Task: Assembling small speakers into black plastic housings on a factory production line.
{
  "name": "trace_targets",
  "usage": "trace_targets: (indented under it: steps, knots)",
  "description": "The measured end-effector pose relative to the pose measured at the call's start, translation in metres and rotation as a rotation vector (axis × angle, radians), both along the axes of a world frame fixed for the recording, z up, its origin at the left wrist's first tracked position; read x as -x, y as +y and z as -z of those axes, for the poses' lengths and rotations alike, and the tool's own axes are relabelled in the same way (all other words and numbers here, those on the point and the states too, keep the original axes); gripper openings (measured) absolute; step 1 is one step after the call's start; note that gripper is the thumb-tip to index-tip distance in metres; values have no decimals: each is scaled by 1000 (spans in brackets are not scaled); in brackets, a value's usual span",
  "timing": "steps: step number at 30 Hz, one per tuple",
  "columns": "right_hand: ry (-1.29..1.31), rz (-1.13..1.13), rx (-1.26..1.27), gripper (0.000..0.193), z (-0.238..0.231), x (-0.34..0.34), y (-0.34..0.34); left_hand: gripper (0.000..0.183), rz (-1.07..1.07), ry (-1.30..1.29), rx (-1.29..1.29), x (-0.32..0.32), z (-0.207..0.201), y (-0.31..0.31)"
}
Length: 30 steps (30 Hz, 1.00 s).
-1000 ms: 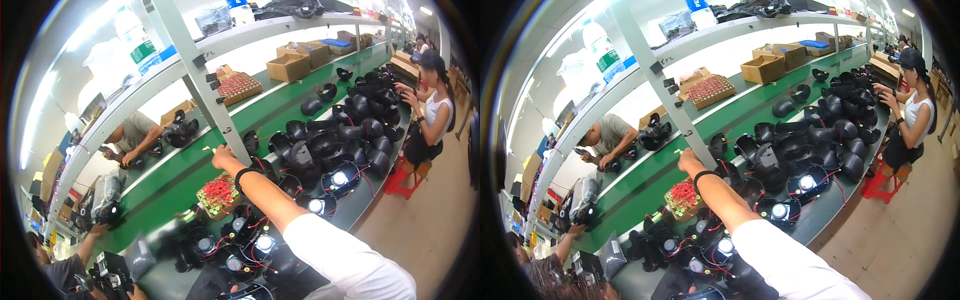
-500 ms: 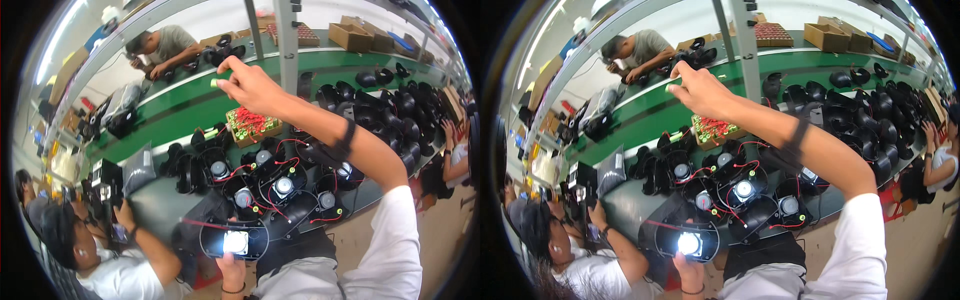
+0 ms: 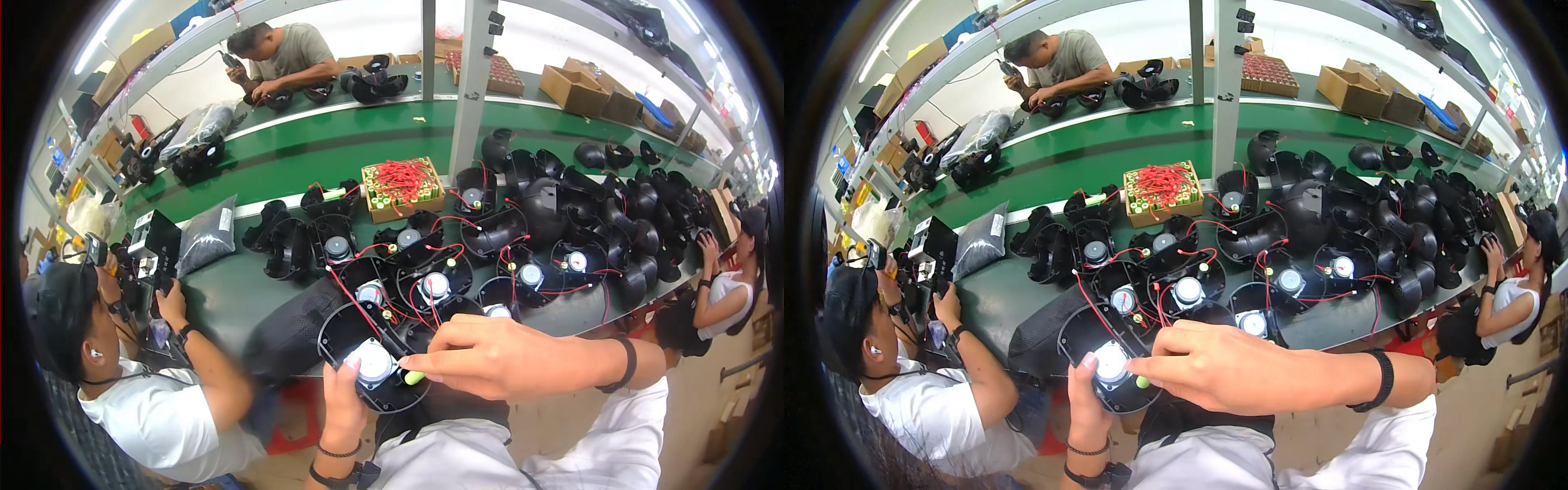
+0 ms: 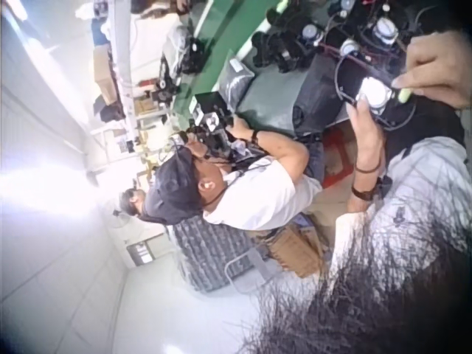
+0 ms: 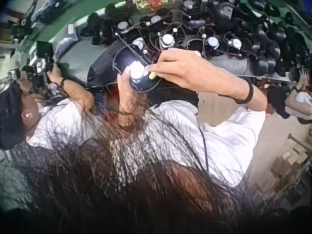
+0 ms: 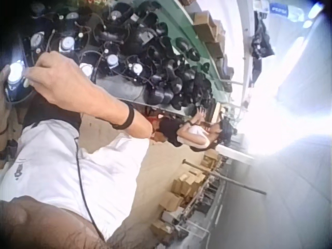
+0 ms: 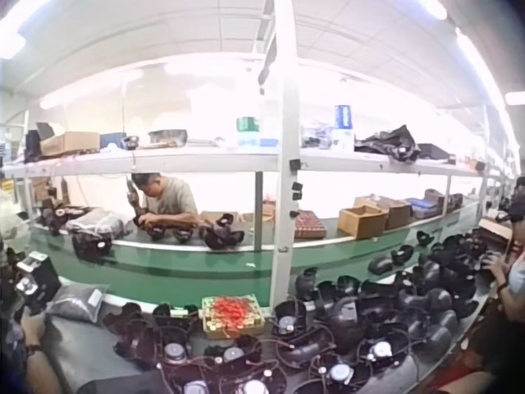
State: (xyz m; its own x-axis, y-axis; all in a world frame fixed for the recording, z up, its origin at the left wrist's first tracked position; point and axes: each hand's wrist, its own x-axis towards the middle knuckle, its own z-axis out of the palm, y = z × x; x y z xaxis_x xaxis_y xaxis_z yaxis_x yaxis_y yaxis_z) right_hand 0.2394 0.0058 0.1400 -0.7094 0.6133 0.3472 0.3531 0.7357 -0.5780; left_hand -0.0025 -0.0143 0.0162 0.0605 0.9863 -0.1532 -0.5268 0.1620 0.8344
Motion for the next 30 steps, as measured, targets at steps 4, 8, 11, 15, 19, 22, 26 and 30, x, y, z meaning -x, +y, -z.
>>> trace_targets:
  steps: [4,8,11,15,19,22,26,30]
  knots:
    - [-23,87,2,21,-6,-5,-8,37,108,73,-35,-4,-4,6]
    - [-47,192,28,16,-4,-8,-10,35,133,66,35,-9,-9,6]
    - [-96,201,-76,15,10,-8,-17,33,122,14,40,-17,-12,7]
    - [-70,111,-235,18,15,-6,-18,33,136,-4,49,-22,-20,9]
    - [-126,126,-378,20,11,-4,-22,32,136,51,70,-22,-20,8]
    - [-172,132,-455,18,12,-1,-26,31,149,133,9,-21,-19,10]
    - [-152,178,-506,17,23,0,-32,31,141,154,7,-25,-18,11]
    - [-162,232,-461,18,29,2,-41,33,93,172,1,-30,-13,8]
